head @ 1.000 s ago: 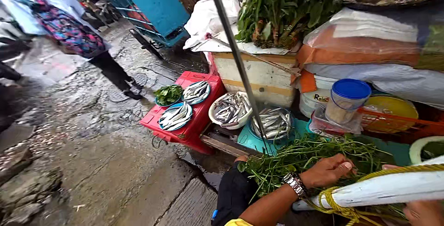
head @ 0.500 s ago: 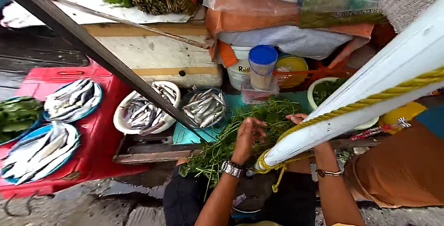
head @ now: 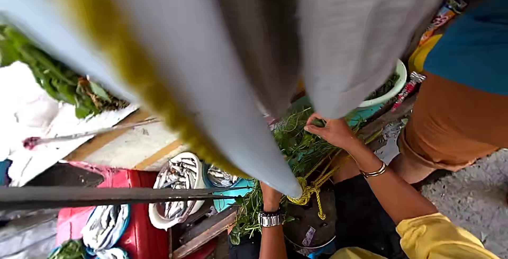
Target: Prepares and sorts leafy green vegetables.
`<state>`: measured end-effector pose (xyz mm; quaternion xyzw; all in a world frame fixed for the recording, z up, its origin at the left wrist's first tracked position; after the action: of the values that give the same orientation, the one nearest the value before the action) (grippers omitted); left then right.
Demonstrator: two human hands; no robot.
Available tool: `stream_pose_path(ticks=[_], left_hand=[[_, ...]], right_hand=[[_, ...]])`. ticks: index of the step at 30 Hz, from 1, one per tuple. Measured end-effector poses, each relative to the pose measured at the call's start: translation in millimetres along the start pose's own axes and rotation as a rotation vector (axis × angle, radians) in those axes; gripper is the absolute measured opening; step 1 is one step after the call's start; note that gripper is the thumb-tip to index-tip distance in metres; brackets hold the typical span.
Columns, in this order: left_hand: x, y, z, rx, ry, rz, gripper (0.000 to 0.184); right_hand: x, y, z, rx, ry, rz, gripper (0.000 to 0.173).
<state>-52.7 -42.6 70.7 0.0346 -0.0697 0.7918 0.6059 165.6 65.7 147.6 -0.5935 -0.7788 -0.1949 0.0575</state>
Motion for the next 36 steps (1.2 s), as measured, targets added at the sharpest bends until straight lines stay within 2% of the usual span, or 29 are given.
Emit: stream_pose_path(ticks=[2,5,7,9,11,15,18,24,27,29,33,36], left_hand=[[-1.2,-5.0,3.2,0.054,-0.036,-0.047,0.041],[-1.8,-11.6,4.4,0.101,-0.075,-0.085,0.043],[-2.6,-14.7,5.1,0.103,-0.083,-0.099,0.042],[-3.4,-16.9,6.9,0.112,-0.086,-0.104,0.041],[-2.7,-19.9,8.8,0.129,-0.091,-0.107,0.041],[0.1,-20.4,5.2,0.122,-0.092,-0.134,0.043],[2.3,-22.1,0.0,0.138,-0.123,-0.164,0.042],[1.6,-21.3,4.0,0.093,-0.096,-0.176,0.043],[5.9,-14.9,10.9,0.051,-0.032,-0.132,0.048],[10.4,-7.0,11.4,0.006,-0.016,-0.092,0.052],[19.1,13.6,7.0,-0.126,-0.063,-0.032,0.056],[23.9,26.2,5.5,-0.235,-0.074,0.032,0.059]], right_hand=[[-1.9,-9.9,-10.0,0.054,0.125,-0.113,0.007],[-8.1,-35.2,-12.3,-0.06,0.249,-0.415,0.019],[-13.1,-47.5,-8.8,-0.223,0.255,-0.595,0.025],[-14.2,-54.0,-4.6,-0.382,0.266,-0.689,0.024],[-13.1,-54.5,-5.4,-0.456,0.325,-0.699,0.018],[-11.5,-50.7,-5.2,-0.505,0.394,-0.663,0.013],[-13.5,-50.5,6.4,-0.401,0.269,-0.604,0.018],[-6.3,-31.1,20.3,0.434,-0.007,-0.182,0.012],[1.5,-0.9,25.0,0.823,-0.189,0.058,0.012],[7.9,24.6,29.1,1.0,-0.192,0.152,0.014],[8.1,62.8,42.2,1.04,-0.106,0.205,0.017],[0.3,73.4,52.8,0.808,-0.109,0.234,0.011]])
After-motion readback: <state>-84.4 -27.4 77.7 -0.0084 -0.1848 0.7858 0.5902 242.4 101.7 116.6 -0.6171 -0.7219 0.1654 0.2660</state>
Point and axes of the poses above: each hand's wrist, its own x-axis towards the middle knuckle, its own y-axis out of the back of the hand, z = x × y, the point moved 6 cm from there along x, towards the middle knuckle, and after that the axes turned 15 degrees about x, right-handed, at the moved point
